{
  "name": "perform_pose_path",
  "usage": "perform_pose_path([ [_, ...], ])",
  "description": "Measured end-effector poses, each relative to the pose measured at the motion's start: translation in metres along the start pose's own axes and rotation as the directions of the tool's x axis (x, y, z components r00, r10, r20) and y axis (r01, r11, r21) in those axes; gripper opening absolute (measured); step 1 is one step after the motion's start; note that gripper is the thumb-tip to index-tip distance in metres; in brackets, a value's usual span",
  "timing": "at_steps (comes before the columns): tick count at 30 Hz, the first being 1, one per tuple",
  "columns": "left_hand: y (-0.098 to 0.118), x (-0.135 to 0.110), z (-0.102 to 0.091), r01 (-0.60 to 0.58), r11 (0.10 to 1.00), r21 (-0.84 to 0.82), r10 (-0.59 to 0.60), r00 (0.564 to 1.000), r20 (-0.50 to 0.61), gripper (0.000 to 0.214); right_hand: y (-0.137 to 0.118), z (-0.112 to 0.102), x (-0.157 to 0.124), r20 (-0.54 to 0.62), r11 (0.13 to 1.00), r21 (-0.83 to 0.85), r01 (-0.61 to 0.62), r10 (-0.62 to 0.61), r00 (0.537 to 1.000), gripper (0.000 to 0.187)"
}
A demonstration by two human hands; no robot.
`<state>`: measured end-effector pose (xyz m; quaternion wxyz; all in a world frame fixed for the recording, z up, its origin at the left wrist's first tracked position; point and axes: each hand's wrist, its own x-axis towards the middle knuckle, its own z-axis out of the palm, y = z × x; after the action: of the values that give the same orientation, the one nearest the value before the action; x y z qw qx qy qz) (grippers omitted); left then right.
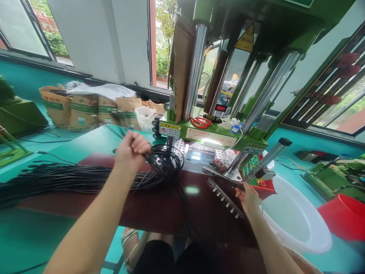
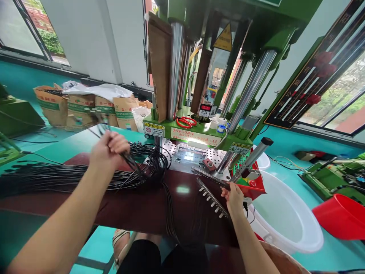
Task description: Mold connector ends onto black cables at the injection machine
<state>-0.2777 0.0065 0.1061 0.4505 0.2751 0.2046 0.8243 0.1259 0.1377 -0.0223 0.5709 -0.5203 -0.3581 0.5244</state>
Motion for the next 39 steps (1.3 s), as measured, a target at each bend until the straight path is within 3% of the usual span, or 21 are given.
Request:
perform_pose_path([
  [1,0.007,0.022,-0.010,-0.097,0.980,0.174,0.126,0.978,-0.165,0.031,0.002,-0.004,-0.003,-0.007,1.000,-0.008,-0.002,0.002,1.000,0.017],
  [2,0.008,0.041,-0.021,-0.106,0.914,0.391,0.243,0.917,-0.318,0.033,0.004,-0.008,-0.005,-0.011,1.000,-0.012,-0.001,0.001,1.000,0.017],
  [4,-0.001,0.070,-0.044,0.135,0.678,0.723,0.372,0.785,-0.495,0.034,0.004,-0.016,-0.008,-0.003,1.000,-0.018,-0.009,0.009,1.000,0.018],
  [7,-0.031,0.085,-0.075,0.335,0.530,0.779,0.375,0.732,-0.569,0.032,-0.003,-0.029,-0.012,0.083,0.995,-0.076,-0.070,0.077,0.994,0.022],
  [9,-0.048,0.082,-0.090,0.421,0.435,0.796,0.357,0.731,-0.582,0.027,-0.009,-0.038,-0.014,0.195,0.978,-0.194,-0.073,0.111,0.974,0.027],
  [11,-0.055,0.075,-0.099,0.498,0.283,0.820,0.342,0.746,-0.571,0.029,-0.013,-0.047,-0.012,0.279,0.915,-0.403,0.033,0.088,0.956,0.028],
  [14,-0.048,0.070,-0.109,0.546,0.056,0.836,0.290,0.792,-0.537,0.039,-0.009,-0.058,-0.005,0.364,0.635,-0.704,0.318,-0.062,0.929,0.019],
  [16,-0.038,0.071,-0.112,0.543,-0.056,0.838,0.251,0.820,-0.515,0.044,-0.005,-0.062,-0.001,0.444,0.440,-0.776,0.452,-0.128,0.887,0.017],
  [20,-0.023,0.065,-0.100,0.408,-0.224,0.885,0.200,0.908,-0.368,0.035,-0.011,-0.068,-0.010,0.528,0.243,-0.792,0.561,-0.191,0.828,0.027],
  [21,-0.025,0.058,-0.091,0.340,-0.246,0.907,0.183,0.936,-0.301,0.030,-0.017,-0.068,-0.018,0.559,0.223,-0.784,0.580,-0.153,0.815,0.030],
  [23,-0.037,0.030,-0.066,0.150,-0.254,0.956,0.097,0.987,-0.129,0.022,-0.032,-0.068,-0.037,0.639,0.227,-0.758,0.612,0.063,0.767,0.035],
  [24,-0.047,0.011,-0.050,0.015,-0.231,0.973,-0.002,1.000,-0.016,0.019,-0.039,-0.066,-0.046,0.662,0.237,-0.747,0.621,0.189,0.725,0.038],
  [25,-0.061,-0.012,-0.034,-0.141,-0.179,0.974,-0.151,0.982,0.114,0.018,-0.045,-0.064,-0.055,0.668,0.233,-0.744,0.626,0.277,0.691,0.040],
  [27,-0.091,-0.062,-0.005,-0.410,-0.070,0.910,-0.447,0.828,0.338,0.022,-0.052,-0.058,-0.068,0.649,0.170,-0.755,0.634,0.330,0.685,0.043],
  [29,-0.122,-0.109,0.016,-0.551,0.042,0.833,-0.565,0.675,0.475,0.026,-0.053,-0.049,-0.073,0.620,0.093,-0.774,0.626,0.306,0.722,0.042],
  [30,-0.136,-0.129,0.022,-0.575,0.084,0.814,-0.592,0.628,0.505,0.030,-0.053,-0.045,-0.072,0.610,0.072,-0.780,0.621,0.302,0.732,0.041],
  [32,-0.158,-0.156,0.027,-0.581,0.128,0.804,-0.603,0.598,0.528,0.040,-0.051,-0.037,-0.067,0.585,0.029,-0.795,0.606,0.301,0.753,0.038],
  [36,-0.181,-0.171,0.026,-0.552,0.093,0.828,-0.616,0.622,0.484,0.034,-0.050,-0.018,-0.052,0.517,-0.078,-0.828,0.555,0.277,0.810,0.029],
  [39,-0.185,-0.170,0.027,-0.528,0.040,0.848,-0.639,0.639,0.428,0.020,-0.048,0.002,-0.044,0.502,-0.087,-0.843,0.531,0.226,0.835,0.031],
])
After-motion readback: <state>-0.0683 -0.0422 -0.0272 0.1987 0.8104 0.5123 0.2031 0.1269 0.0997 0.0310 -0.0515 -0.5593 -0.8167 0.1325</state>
